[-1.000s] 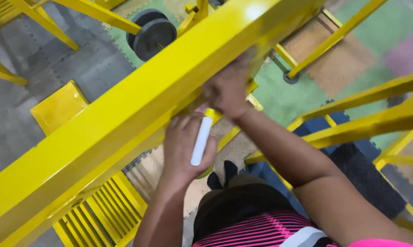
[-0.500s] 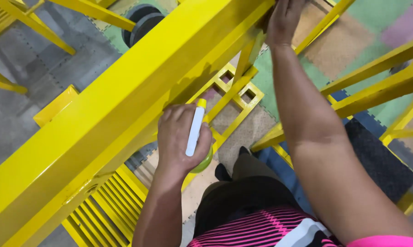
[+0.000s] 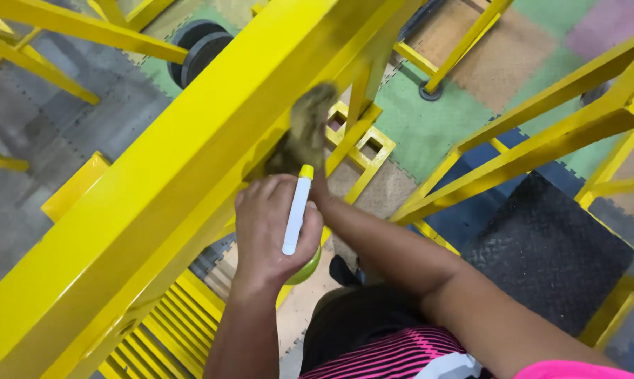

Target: Cleaning and wiping down various gym weight machines and benches using a spray bottle and a cloth.

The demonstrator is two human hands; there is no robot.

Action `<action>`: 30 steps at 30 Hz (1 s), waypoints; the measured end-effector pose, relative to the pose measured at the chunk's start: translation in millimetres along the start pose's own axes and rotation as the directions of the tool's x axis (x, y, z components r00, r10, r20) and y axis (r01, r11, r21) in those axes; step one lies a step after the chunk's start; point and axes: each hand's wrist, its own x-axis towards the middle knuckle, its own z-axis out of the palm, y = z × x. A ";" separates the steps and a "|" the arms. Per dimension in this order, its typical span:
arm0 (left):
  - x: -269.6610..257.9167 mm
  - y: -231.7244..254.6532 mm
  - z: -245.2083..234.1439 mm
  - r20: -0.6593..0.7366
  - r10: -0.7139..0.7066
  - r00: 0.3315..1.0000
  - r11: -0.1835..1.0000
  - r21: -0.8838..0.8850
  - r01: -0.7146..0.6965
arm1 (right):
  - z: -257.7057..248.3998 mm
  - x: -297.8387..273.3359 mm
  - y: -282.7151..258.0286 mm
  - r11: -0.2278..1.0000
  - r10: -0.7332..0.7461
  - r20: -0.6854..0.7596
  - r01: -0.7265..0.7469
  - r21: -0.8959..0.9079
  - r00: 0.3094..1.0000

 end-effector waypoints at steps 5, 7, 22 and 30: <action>19.7 -1.3 28.9 0.022 0.033 0.999 0.999 -0.019 -0.033 | 12.4 65.5 80.5 0.982 -0.027 -0.053 0.016 -0.187 0.998; 29.6 3.6 37.7 0.007 0.057 0.998 0.998 -0.025 -0.056 | -19.6 146.1 68.0 0.984 0.151 -0.188 -0.130 0.119 0.971; 95.3 21.9 92.5 -0.026 0.159 0.987 0.985 -0.062 -0.160 | -82.7 306.4 218.8 0.951 0.295 -0.314 -0.309 0.004 0.902; 142.9 56.7 142.1 0.113 0.239 0.964 0.964 -0.147 -0.222 | -159.7 148.0 84.1 0.758 0.503 0.145 -0.516 0.399 0.852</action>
